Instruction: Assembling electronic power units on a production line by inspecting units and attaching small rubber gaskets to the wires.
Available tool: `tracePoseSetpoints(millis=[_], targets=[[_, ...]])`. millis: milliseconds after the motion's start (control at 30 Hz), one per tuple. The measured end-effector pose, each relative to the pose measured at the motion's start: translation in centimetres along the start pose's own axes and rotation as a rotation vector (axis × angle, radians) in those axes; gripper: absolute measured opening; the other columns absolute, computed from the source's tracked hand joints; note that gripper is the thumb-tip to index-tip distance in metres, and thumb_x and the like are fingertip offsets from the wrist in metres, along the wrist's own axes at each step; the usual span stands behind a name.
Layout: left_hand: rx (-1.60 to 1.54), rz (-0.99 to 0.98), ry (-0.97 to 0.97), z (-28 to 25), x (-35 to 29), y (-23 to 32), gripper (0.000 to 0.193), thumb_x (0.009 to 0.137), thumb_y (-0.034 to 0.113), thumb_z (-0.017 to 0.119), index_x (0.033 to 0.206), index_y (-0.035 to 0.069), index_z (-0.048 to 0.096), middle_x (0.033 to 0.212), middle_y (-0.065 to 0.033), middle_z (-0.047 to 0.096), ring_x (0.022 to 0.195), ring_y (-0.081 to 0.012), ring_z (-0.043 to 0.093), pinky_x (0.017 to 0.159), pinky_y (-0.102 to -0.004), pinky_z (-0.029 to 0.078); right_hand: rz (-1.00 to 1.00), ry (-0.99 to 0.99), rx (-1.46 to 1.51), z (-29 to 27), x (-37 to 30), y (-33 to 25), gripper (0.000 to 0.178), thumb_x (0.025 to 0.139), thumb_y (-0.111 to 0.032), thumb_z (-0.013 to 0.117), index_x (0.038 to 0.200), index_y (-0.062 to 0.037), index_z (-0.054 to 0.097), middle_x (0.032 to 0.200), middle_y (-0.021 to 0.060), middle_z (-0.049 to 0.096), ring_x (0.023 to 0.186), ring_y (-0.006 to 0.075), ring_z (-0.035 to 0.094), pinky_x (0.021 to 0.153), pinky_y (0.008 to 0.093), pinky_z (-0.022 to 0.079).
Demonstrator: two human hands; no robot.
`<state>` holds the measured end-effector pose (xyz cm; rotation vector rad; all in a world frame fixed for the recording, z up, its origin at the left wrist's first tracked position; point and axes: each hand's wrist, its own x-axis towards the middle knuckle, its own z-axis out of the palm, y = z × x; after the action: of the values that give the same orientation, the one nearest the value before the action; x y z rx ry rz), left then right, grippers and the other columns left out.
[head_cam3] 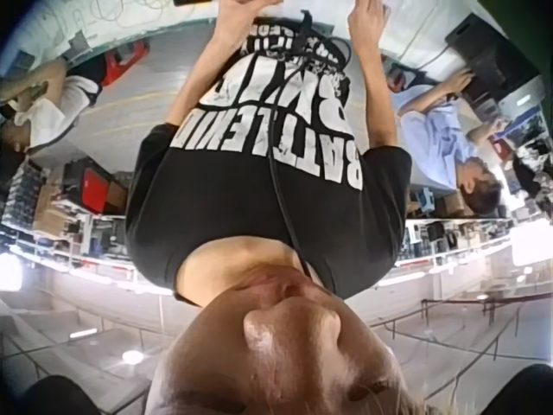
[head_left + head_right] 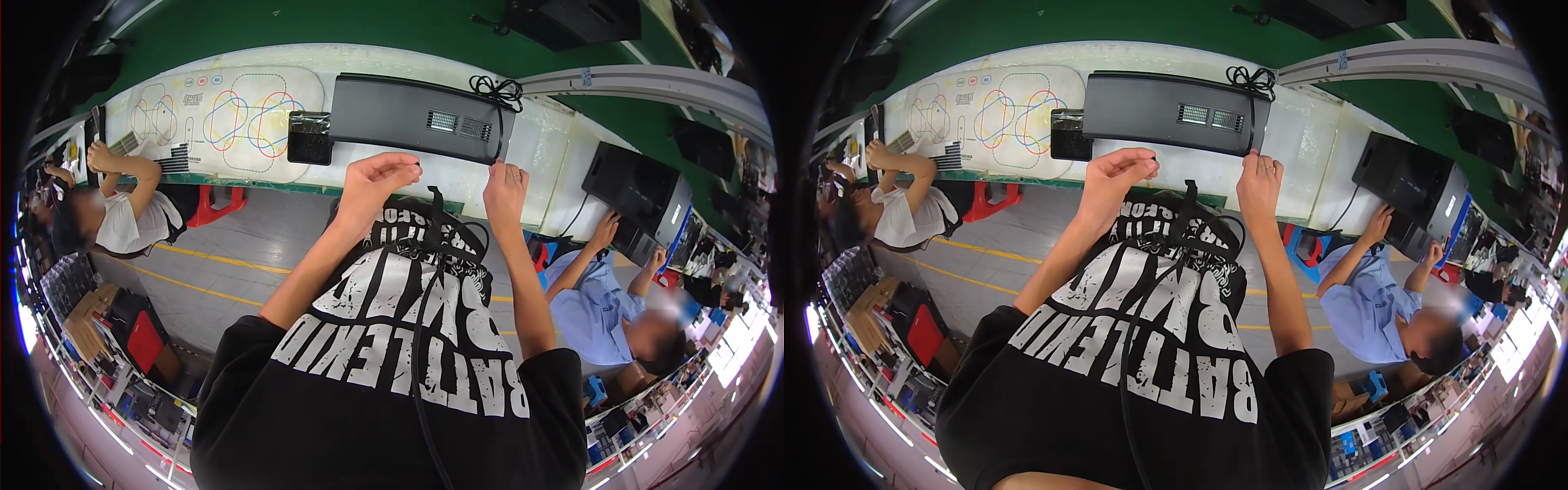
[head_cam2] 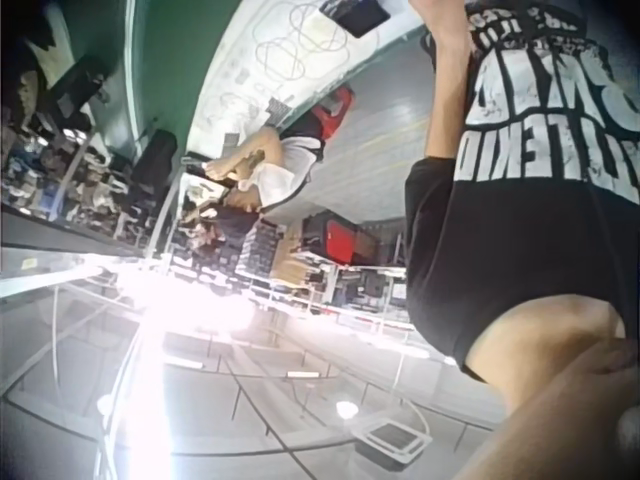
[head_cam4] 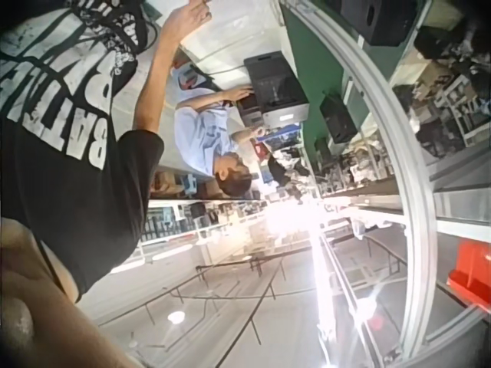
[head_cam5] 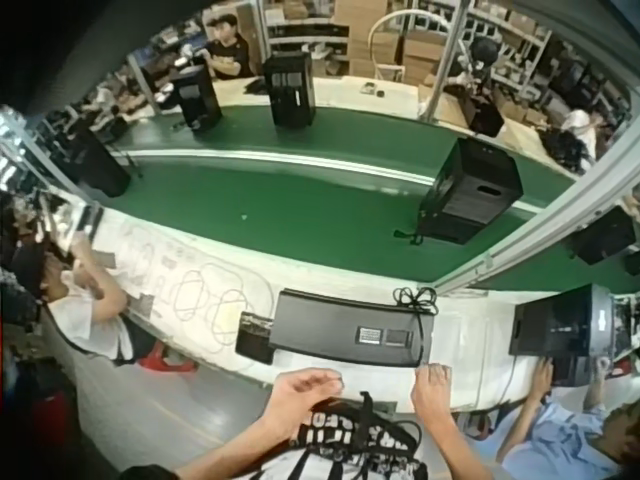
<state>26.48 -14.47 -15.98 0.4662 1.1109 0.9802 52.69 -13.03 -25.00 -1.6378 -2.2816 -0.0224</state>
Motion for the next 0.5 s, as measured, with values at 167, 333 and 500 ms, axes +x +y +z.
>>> tracePoseSetpoints(millis=[167, 333, 500], targets=[[-0.346, -0.071, -0.101, 0.8, -1.2, 1.7, 0.014, 0.087, 0.002, 0.059, 0.1, -0.003, 0.064, 0.088, -0.0086, 0.065, 0.083, -0.0165, 0.06, 0.081, -0.029, 0.048, -0.116, -0.055, -0.062, 0.7, -0.7, 1.8, 0.011, 0.078, 0.002, 0.058, 0.089, 0.0027, 0.057, 0.073, 0.0106, 0.058, 0.077, 0.0214, 0.058, 0.077, 0.0362, 0.044], [-0.412, -0.037, -0.218, 0.7, -2.2, 2.6, 0.014, 0.088, 0.003, 0.057, 0.1, -0.002, 0.063, 0.09, -0.0087, 0.064, 0.083, -0.0164, 0.059, 0.082, -0.0297, 0.048, -0.164, -0.003, 0.006, 0.8, -1.2, 2.4, 0.008, 0.076, 0.003, 0.06, 0.084, 0.0017, 0.058, 0.072, 0.0101, 0.056, 0.074, 0.0208, 0.057, 0.075, 0.0353, 0.045], [-0.487, -0.073, -0.213, 0.7, -2.5, 2.5, 0.013, 0.088, 0.004, 0.058, 0.099, -0.002, 0.063, 0.09, -0.0094, 0.064, 0.084, -0.0169, 0.058, 0.082, -0.0297, 0.048, -0.23, -0.025, -0.098, 1.2, -0.9, 2.6, 0.007, 0.076, 0.004, 0.06, 0.082, 0.0008, 0.058, 0.069, 0.0088, 0.056, 0.07, 0.0205, 0.057, 0.074, 0.0349, 0.045]])
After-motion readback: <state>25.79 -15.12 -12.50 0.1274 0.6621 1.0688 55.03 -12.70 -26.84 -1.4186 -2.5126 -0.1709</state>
